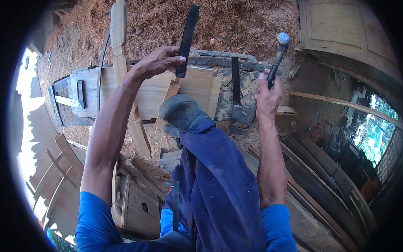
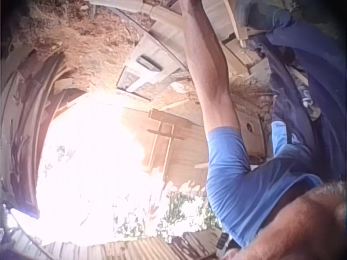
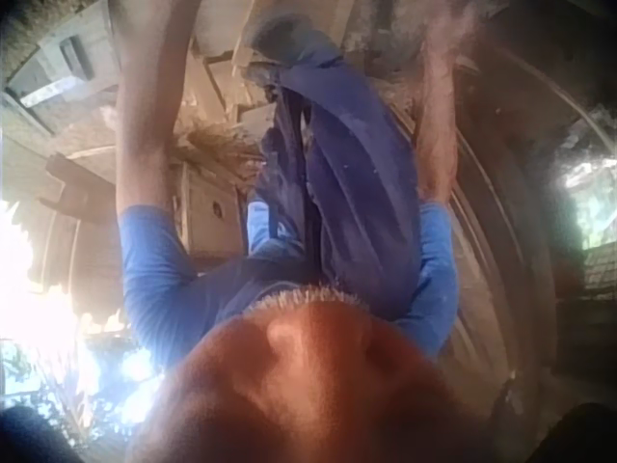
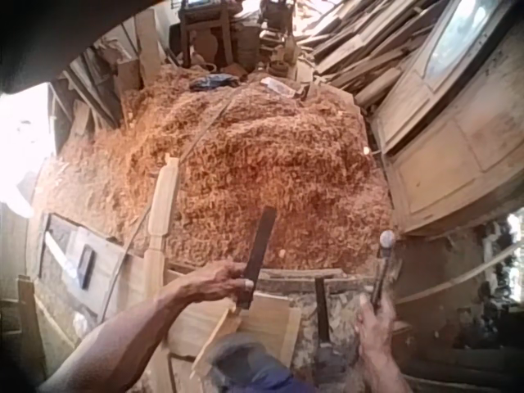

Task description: The person fits wooden components together by hand to form a frame, using a hammer to tap them into place and a chisel to trim a joint. They also mark a piece of wood with a pencil.

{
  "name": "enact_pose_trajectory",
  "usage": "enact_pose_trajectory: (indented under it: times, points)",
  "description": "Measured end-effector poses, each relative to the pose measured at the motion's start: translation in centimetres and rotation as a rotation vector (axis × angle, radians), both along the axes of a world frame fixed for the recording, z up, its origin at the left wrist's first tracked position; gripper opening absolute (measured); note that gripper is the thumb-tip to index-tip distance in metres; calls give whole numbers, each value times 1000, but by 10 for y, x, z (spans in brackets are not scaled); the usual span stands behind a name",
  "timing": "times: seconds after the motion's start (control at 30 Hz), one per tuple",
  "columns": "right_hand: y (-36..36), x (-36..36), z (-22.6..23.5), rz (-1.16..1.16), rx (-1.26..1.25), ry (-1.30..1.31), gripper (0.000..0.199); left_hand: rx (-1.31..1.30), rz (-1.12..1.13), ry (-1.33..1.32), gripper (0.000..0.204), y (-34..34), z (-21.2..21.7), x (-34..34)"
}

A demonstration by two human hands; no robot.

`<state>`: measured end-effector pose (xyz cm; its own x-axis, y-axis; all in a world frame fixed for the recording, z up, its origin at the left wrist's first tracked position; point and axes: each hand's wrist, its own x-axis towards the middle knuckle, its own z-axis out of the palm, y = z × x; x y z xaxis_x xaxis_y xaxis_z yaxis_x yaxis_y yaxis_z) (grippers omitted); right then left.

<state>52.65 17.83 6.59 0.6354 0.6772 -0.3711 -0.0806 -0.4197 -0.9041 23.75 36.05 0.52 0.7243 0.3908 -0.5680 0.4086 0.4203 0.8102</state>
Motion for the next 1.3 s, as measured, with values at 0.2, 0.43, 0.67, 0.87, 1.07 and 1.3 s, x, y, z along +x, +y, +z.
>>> enact_pose_trajectory:
  times: [0.2, 0.43, 0.67, 0.87, 1.07, 1.3]
  points:
    - [28, -4, 21, 198, 15, -79, 39, 30, -48, 8, 29, 1, -3, 2]
    - [43, -11, 31, 296, -24, -177, 42, 40, -88, 14, 30, 6, -11, 1]
    - [51, -7, 32, 317, -39, -149, 44, 30, -105, 29, 30, 8, -15, 5]
    - [87, 9, 46, 423, -88, -299, 50, 143, -196, 134, 34, 9, -13, 14]
    - [104, 7, 52, 445, -27, -305, 50, 108, -139, 97, 38, 7, -11, 10]
    - [137, 20, 48, 532, -81, -311, 49, 134, -136, 123, 37, 7, -18, 9]
